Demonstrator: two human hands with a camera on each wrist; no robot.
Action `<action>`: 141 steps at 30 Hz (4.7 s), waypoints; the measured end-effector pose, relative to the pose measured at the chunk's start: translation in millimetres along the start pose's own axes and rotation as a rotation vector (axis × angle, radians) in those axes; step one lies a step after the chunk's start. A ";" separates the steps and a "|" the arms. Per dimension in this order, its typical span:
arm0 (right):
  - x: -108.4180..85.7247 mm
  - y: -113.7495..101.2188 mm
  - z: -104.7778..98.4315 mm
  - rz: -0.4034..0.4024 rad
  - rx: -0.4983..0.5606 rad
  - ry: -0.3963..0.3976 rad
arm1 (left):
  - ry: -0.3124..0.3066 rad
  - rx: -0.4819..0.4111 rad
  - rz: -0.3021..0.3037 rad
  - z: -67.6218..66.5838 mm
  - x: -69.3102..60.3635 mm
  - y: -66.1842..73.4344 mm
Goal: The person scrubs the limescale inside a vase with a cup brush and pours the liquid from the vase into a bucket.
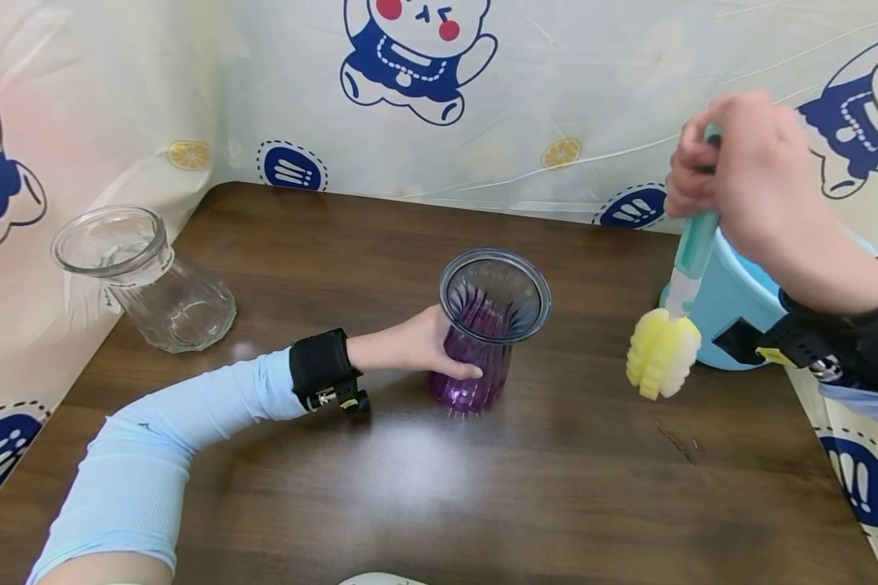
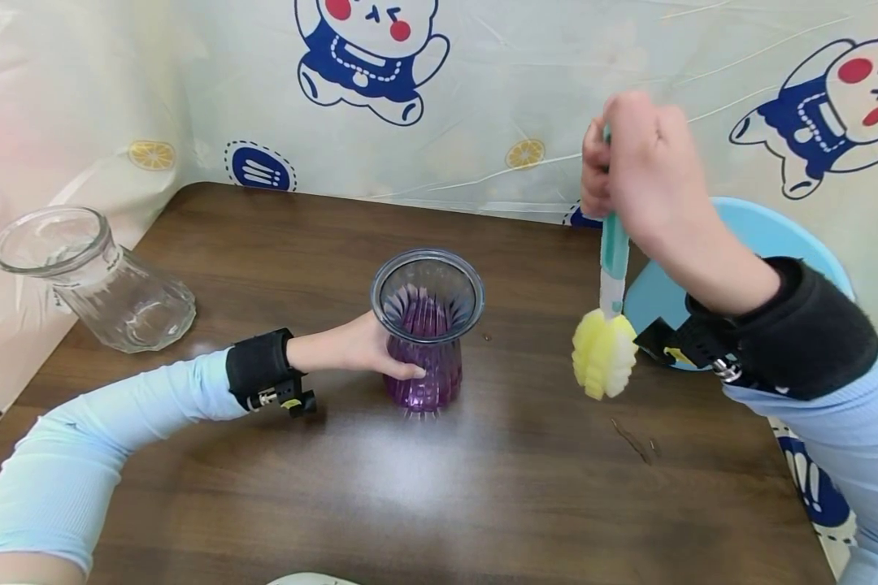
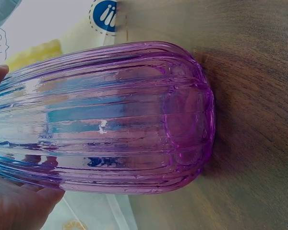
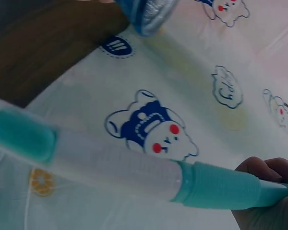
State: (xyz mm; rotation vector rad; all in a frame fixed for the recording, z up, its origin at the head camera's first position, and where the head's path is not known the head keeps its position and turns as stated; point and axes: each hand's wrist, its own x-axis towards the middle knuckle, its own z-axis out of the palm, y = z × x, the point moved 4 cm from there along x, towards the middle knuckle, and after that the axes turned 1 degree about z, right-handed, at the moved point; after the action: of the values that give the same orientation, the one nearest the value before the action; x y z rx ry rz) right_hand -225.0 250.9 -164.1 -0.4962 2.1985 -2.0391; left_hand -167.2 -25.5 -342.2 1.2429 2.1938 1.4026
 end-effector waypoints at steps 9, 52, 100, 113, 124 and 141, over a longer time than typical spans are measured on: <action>-35.6 -8.1 55.4 0.175 -0.519 0.074 | -0.002 -0.005 -0.005 -0.2 -0.5 1.9; -39.1 145.7 2.9 0.585 -0.940 -0.209 | -0.006 -0.002 -0.034 0.4 -0.7 2.8; -22.5 223.1 -20.9 0.677 -0.991 -0.261 | -0.014 -0.008 -0.037 1.7 2.3 2.4; -25.1 167.9 3.4 0.095 -1.355 -0.330 | -0.008 -0.015 -0.031 0.8 4.0 3.9; -45.5 103.0 4.1 -0.187 -1.368 -0.164 | -0.011 -0.008 -0.035 2.5 4.3 4.0; -67.3 35.6 -47.0 0.069 -1.433 0.066 | 0.000 -0.033 -0.027 6.8 3.0 -0.2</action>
State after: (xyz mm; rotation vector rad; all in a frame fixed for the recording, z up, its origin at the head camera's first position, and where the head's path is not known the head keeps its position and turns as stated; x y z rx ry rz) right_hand -181.4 317.8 -204.3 -0.3721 3.2572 -0.1110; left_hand -165.0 -19.0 -345.1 1.1969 2.1700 1.4229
